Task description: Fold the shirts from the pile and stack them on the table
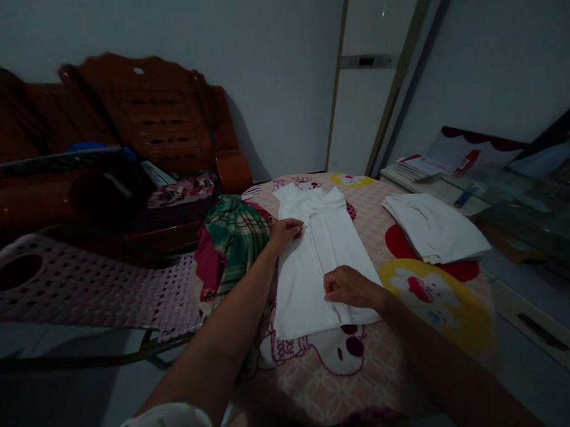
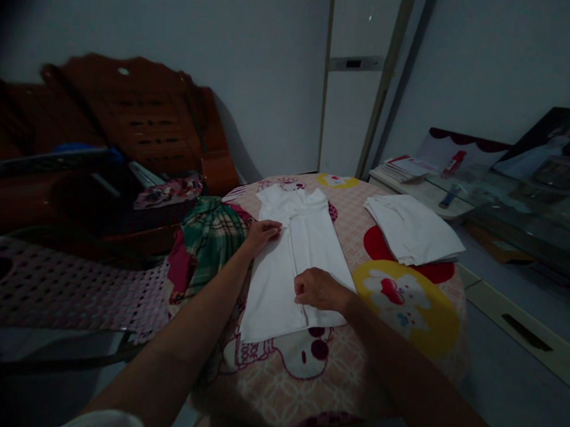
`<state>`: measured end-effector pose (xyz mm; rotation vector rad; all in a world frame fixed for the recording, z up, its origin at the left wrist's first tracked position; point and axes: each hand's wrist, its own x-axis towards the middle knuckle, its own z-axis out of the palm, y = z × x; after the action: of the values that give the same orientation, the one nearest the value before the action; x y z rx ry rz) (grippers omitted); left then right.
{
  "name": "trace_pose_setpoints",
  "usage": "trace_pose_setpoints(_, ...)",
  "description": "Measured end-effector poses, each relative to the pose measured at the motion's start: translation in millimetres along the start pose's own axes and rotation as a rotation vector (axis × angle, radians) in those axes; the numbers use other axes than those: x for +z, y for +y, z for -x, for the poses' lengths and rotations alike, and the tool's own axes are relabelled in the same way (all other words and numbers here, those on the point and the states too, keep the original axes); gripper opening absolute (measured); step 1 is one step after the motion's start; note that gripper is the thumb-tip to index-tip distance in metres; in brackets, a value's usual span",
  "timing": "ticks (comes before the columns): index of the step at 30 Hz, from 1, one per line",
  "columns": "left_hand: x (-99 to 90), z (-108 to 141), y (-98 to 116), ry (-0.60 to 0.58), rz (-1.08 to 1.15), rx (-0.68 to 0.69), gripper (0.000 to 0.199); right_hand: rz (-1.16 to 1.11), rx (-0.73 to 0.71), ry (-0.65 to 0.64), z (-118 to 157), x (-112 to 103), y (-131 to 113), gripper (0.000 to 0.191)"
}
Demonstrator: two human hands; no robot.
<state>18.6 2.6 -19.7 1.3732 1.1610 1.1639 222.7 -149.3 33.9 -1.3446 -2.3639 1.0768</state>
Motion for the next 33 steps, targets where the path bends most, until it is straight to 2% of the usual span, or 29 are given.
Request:
trace_pose_setpoints(4,-1.0,1,-1,-0.033,-0.41,0.121,0.021,-0.007,0.033,0.035,0,3,5,0.004)
trace_pose_setpoints(7,-0.5,2,2,-0.045,-0.583,0.183,0.024,-0.069,0.039,0.044,2,5,9,0.004)
trace_pose_setpoints(10,0.0,3,5,-0.05,-0.642,0.2,0.027,-0.105,0.008,0.044,9,6,9,0.006)
trace_pose_setpoints(13,0.1,4,6,-0.049,-0.631,0.205,0.026,-0.03,-0.046,0.07,23,2,6,0.008)
trace_pose_setpoints(18,-0.9,9,16,-0.095,-0.622,0.166,0.02,0.144,-0.079,0.22,49,-16,17,0.005)
trace_pose_setpoints(22,3.0,22,43,-0.264,-0.634,0.16,0.016,0.26,-0.079,0.323,61,-26,36,0.007)
trace_pose_setpoints(25,12.6,43,69,-0.466,-0.729,0.202,0.014,0.285,-0.174,0.329,69,-21,43,0.007)
trace_pose_setpoints(29,28.1,90,95,-0.755,-0.981,0.339,0.013,0.315,-0.288,0.285,79,-8,47,0.022)
trace_pose_setpoints(32,33.9,133,96,-0.851,-1.179,0.412,0.022,0.351,-0.348,0.277,86,2,51,0.036)
trace_pose_setpoints(33,34.3,147,93,-0.847,-1.229,0.426,0.026,0.366,-0.37,0.28,88,4,52,0.038)
